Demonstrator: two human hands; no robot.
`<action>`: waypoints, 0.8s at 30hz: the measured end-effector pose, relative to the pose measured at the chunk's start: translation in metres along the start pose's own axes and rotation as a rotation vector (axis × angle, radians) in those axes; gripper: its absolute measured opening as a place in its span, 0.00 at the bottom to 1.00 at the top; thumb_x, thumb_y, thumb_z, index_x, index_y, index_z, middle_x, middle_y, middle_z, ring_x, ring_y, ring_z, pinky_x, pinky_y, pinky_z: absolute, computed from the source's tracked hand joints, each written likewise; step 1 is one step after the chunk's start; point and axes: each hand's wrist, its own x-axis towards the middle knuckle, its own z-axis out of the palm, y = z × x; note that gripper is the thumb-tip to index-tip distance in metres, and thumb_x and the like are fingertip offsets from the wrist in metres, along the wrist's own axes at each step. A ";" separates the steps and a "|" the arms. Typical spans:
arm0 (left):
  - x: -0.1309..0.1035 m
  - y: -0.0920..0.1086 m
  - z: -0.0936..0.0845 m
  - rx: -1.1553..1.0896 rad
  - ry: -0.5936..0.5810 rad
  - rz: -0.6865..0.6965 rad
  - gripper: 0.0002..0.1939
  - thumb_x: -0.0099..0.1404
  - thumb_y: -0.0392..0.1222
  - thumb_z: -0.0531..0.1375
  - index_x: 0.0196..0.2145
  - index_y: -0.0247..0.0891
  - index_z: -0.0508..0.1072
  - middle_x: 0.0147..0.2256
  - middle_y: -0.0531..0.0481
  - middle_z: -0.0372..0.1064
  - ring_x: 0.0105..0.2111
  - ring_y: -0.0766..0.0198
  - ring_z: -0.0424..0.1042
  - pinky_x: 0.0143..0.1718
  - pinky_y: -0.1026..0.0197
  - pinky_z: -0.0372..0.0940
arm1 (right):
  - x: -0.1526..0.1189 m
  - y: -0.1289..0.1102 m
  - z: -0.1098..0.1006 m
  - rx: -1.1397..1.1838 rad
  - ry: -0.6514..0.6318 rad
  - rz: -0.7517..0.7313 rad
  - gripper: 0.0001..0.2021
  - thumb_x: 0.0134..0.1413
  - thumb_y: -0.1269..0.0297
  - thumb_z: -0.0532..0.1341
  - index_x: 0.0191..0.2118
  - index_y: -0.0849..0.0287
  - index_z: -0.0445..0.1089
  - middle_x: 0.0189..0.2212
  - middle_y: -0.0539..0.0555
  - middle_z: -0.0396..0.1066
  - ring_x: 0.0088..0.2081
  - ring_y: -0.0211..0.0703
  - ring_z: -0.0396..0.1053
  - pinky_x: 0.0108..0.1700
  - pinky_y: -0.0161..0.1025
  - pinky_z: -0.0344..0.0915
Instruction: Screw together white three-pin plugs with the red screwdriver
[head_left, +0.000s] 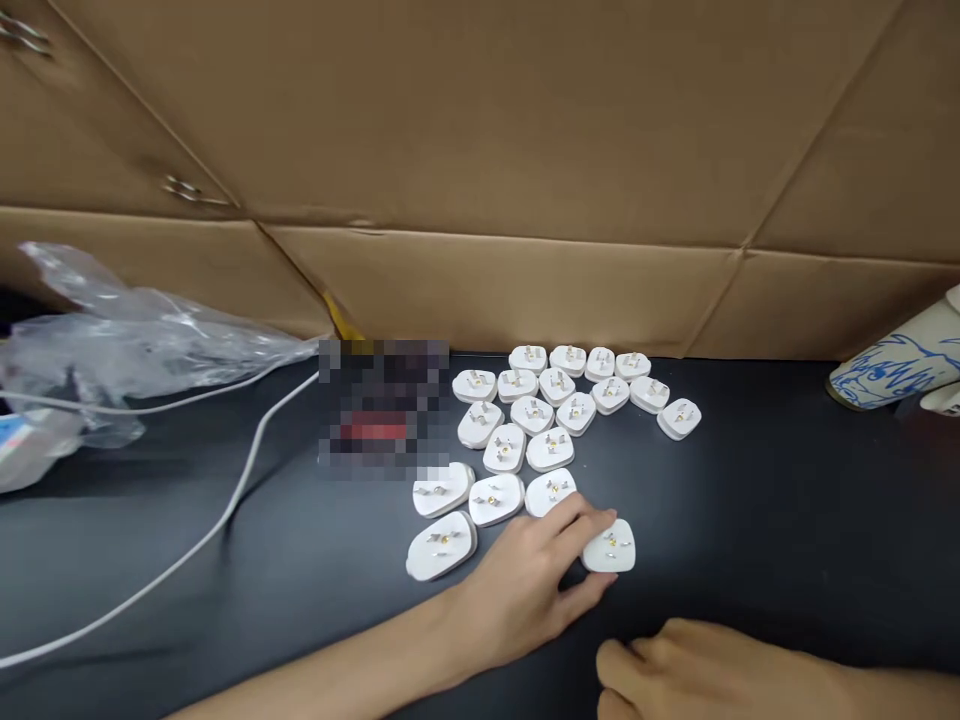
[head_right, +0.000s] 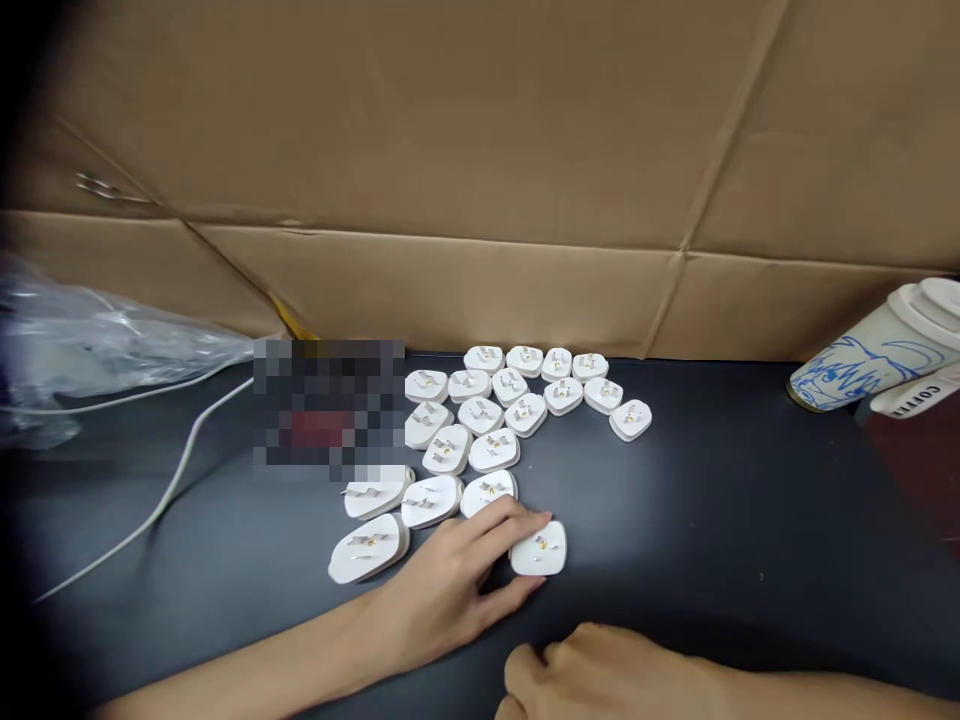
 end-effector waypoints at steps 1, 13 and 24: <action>0.000 0.001 0.000 -0.006 0.003 -0.003 0.19 0.69 0.40 0.60 0.57 0.39 0.67 0.46 0.44 0.72 0.35 0.59 0.76 0.35 0.59 0.73 | -0.004 0.005 -0.010 -0.014 -0.027 0.062 0.09 0.55 0.66 0.64 0.27 0.57 0.64 0.23 0.48 0.68 0.16 0.37 0.59 0.15 0.39 0.46; 0.003 0.003 -0.002 0.029 -0.042 -0.026 0.18 0.70 0.41 0.59 0.56 0.40 0.68 0.44 0.45 0.70 0.35 0.58 0.75 0.38 0.57 0.73 | -0.011 0.066 -0.068 0.985 0.404 0.483 0.02 0.61 0.69 0.57 0.39 0.60 0.66 0.34 0.52 0.68 0.29 0.35 0.71 0.28 0.32 0.70; 0.006 0.006 -0.008 -0.023 -0.039 -0.025 0.17 0.70 0.40 0.59 0.55 0.40 0.68 0.44 0.45 0.70 0.37 0.59 0.75 0.39 0.59 0.72 | -0.010 0.061 -0.068 0.807 0.362 0.448 0.06 0.54 0.77 0.59 0.35 0.58 0.69 0.29 0.48 0.70 0.29 0.35 0.66 0.32 0.33 0.64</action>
